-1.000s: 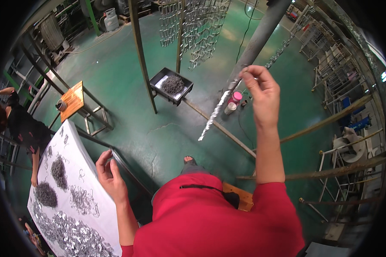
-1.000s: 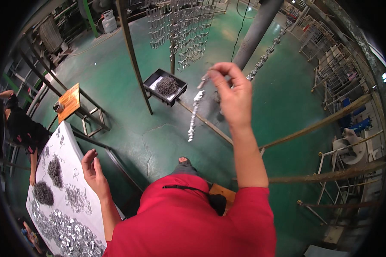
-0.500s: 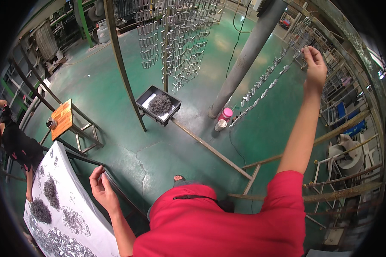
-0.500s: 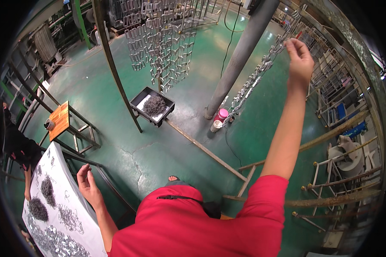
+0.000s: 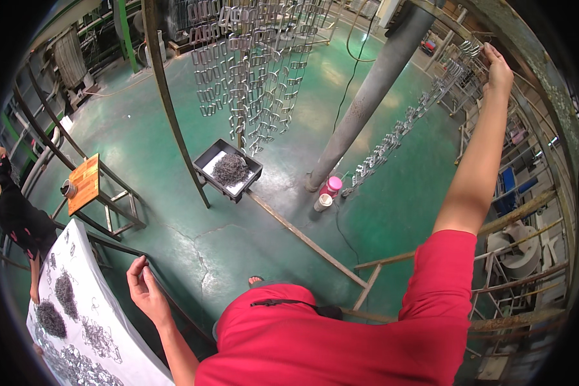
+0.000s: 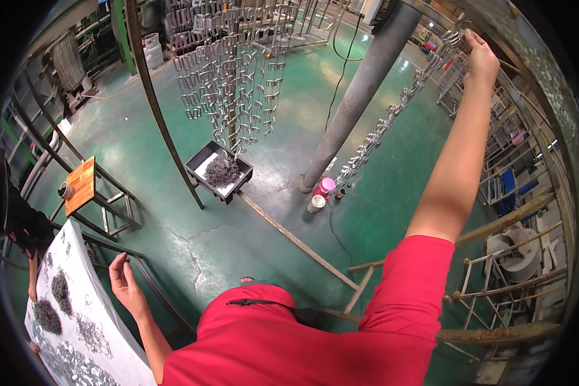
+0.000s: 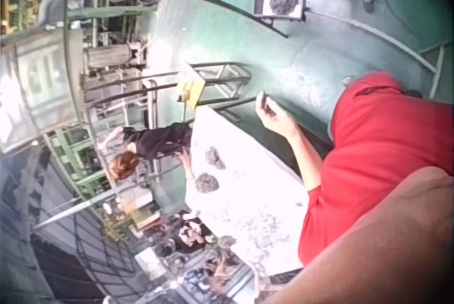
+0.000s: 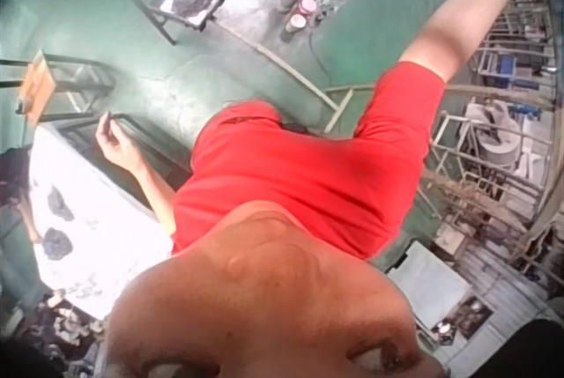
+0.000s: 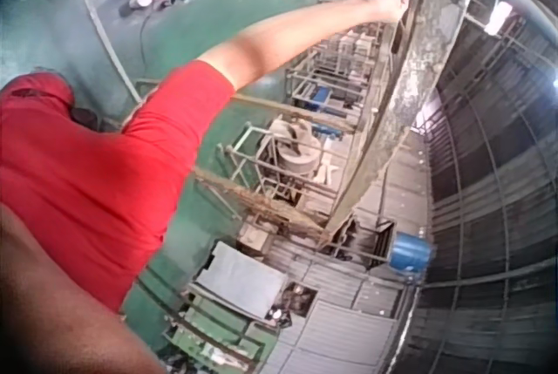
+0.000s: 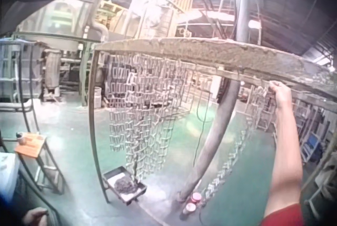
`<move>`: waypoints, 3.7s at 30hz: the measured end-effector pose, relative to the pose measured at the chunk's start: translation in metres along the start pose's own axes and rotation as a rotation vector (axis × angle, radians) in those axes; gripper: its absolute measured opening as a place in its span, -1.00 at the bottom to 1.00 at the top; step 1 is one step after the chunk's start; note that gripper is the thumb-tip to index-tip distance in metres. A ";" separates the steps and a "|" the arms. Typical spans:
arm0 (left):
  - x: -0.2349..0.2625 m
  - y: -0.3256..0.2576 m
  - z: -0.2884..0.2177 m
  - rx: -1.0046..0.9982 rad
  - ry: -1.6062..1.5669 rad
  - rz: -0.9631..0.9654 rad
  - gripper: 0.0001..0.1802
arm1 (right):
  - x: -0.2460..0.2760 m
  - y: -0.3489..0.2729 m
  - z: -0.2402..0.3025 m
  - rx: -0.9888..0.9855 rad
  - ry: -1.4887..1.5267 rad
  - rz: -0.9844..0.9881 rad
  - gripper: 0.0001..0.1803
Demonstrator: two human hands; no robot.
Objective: The person repeatedly picks small metal clips and wire hooks from a table, joins them by hand, and places the assembled units into a hanging rack. The task continues with consistent hand motions and visible accumulation of finished assemblies.
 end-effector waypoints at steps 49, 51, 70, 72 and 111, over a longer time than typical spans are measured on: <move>0.378 -0.227 0.179 0.761 0.409 -1.025 -0.86 | -0.344 -1.234 0.236 0.620 0.748 2.307 -0.90; 0.392 -0.242 0.204 0.908 0.357 -1.062 -0.85 | -0.346 -1.256 0.238 0.760 0.721 2.287 -0.89; 0.494 -0.202 0.320 0.999 1.152 -0.863 -0.71 | -0.384 -1.273 0.241 -1.321 0.149 3.154 -0.87; 0.475 -0.224 0.330 1.085 0.468 -1.101 -0.74 | -0.386 -1.265 0.257 -1.363 0.143 3.110 -0.88; 0.497 -0.202 0.327 1.024 1.092 -0.899 -0.66 | -0.432 -1.253 0.309 -1.213 0.856 2.813 -0.91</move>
Point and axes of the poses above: each hand's wrist, its own y-axis towards the middle knuckle, its own x-axis out of the back of the hand, z = x × y, the point moved 10 cm from there along y, towards the middle knuckle, and after that the axes turned 11 degrees about y, right-handed, at the moved point
